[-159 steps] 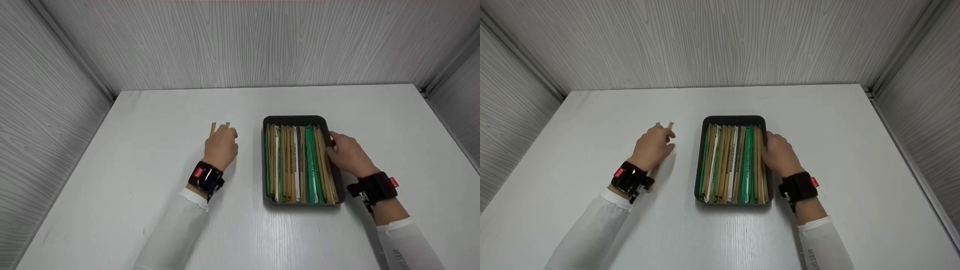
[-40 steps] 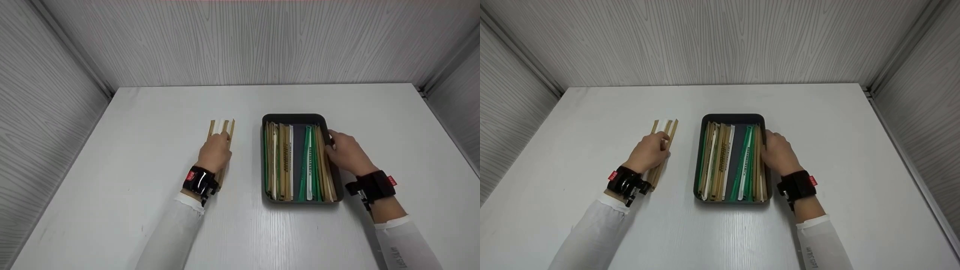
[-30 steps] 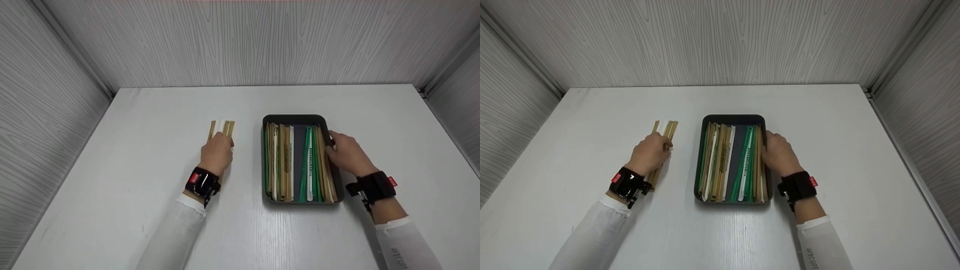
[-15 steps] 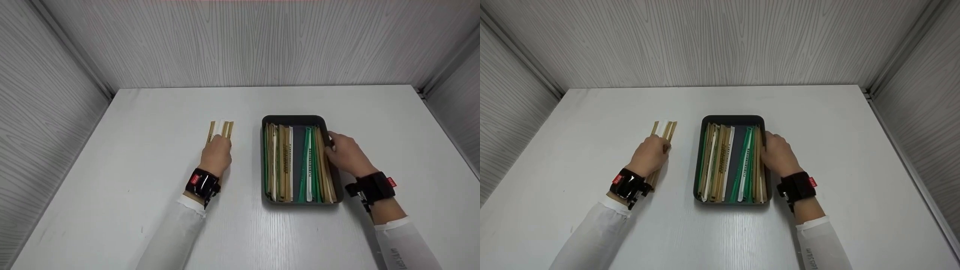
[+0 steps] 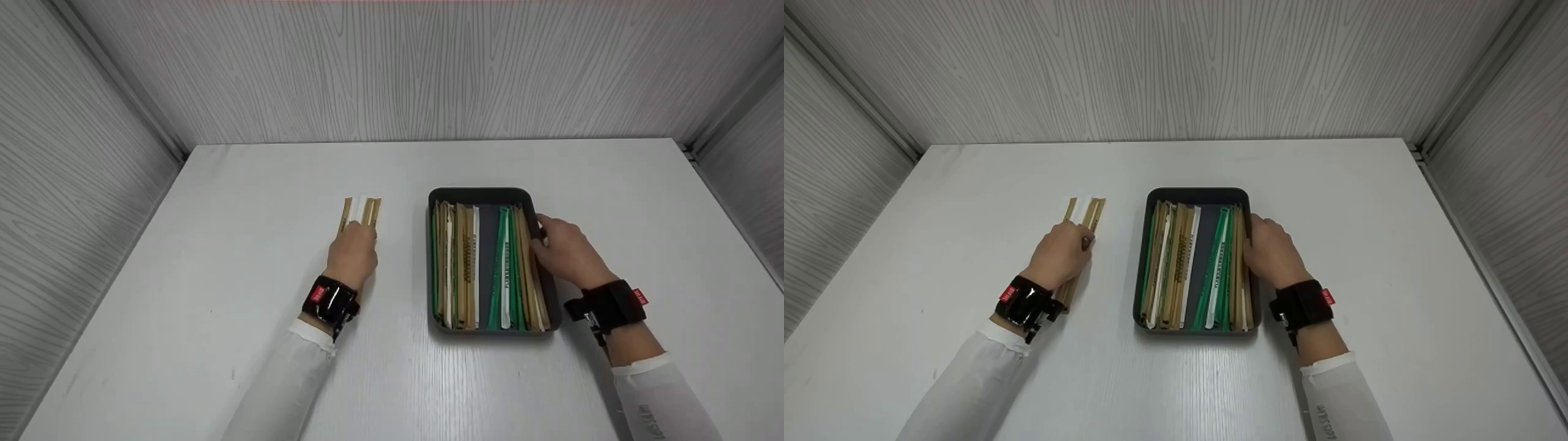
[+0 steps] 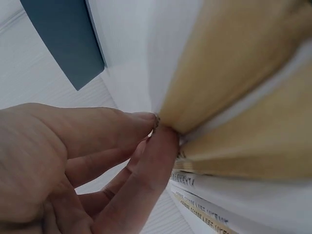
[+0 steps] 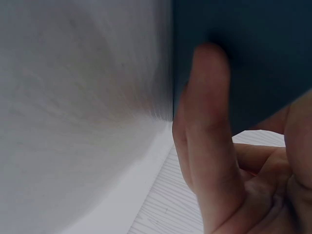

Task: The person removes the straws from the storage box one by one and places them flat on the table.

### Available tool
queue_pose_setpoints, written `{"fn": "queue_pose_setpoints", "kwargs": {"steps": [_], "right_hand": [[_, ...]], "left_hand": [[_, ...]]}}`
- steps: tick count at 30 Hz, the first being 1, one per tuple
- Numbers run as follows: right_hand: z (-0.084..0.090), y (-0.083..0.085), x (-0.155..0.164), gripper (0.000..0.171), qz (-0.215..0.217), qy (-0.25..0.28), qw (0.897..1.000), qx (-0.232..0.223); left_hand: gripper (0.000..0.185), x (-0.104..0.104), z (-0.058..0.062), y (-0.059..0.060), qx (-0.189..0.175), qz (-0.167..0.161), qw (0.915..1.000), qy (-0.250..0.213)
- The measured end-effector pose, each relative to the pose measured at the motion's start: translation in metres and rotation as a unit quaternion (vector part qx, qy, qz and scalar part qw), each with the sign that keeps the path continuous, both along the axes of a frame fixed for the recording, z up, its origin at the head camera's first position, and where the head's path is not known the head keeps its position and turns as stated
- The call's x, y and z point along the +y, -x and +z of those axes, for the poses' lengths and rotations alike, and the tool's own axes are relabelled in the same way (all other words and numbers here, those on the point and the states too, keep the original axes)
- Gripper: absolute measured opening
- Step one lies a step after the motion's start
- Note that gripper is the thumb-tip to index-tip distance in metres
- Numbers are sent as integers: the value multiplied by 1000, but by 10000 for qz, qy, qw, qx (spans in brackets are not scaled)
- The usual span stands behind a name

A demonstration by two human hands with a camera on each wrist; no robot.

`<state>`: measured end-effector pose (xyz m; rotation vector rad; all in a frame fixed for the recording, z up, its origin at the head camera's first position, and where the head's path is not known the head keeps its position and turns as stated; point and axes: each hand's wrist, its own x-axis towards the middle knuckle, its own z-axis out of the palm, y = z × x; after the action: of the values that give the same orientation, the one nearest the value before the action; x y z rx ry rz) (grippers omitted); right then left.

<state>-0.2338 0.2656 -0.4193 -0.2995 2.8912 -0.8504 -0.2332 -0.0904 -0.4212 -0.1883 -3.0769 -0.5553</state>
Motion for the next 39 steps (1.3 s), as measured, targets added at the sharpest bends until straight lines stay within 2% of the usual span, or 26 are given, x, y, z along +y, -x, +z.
{"fn": "queue_pose_setpoints", "kwargs": {"steps": [4,9,14,17,20,22,25,28,31,39], "right_hand": [[2,-1,0,52,-26,-13,10000,-16],[3,-1,0,53,-71,-4,10000,-33],[0,-2,2,53,-86,-33,10000,-26],[-2,-2,2,52,-76,-73,9999,34],[-3,-3,2,52,-78,-60,9999,45],[-4,-2,2,52,-94,-29,10000,6],[-4,-2,1,53,-131,-2,9999,-64],[-3,-2,0,53,-131,-18,9999,-84],[-1,-1,-2,52,-109,-27,9999,-59],[0,0,-2,51,-9,-22,10000,34]], "left_hand": [[21,3,11,-1,79,-72,9999,-104],[22,16,36,-4,249,-434,9985,-212],[16,49,60,-5,132,-829,9961,-289],[7,75,65,-6,-22,-1147,9932,-204],[3,102,63,-7,-73,-1543,9879,137],[12,118,57,-8,-111,-1777,9831,437],[28,136,47,-6,-179,-1946,9765,912],[37,146,36,-5,-218,-1934,9720,1315],[39,150,30,-4,-159,-1863,9700,1553],[42,154,24,-7,-276,-1861,9667,1734]]}}
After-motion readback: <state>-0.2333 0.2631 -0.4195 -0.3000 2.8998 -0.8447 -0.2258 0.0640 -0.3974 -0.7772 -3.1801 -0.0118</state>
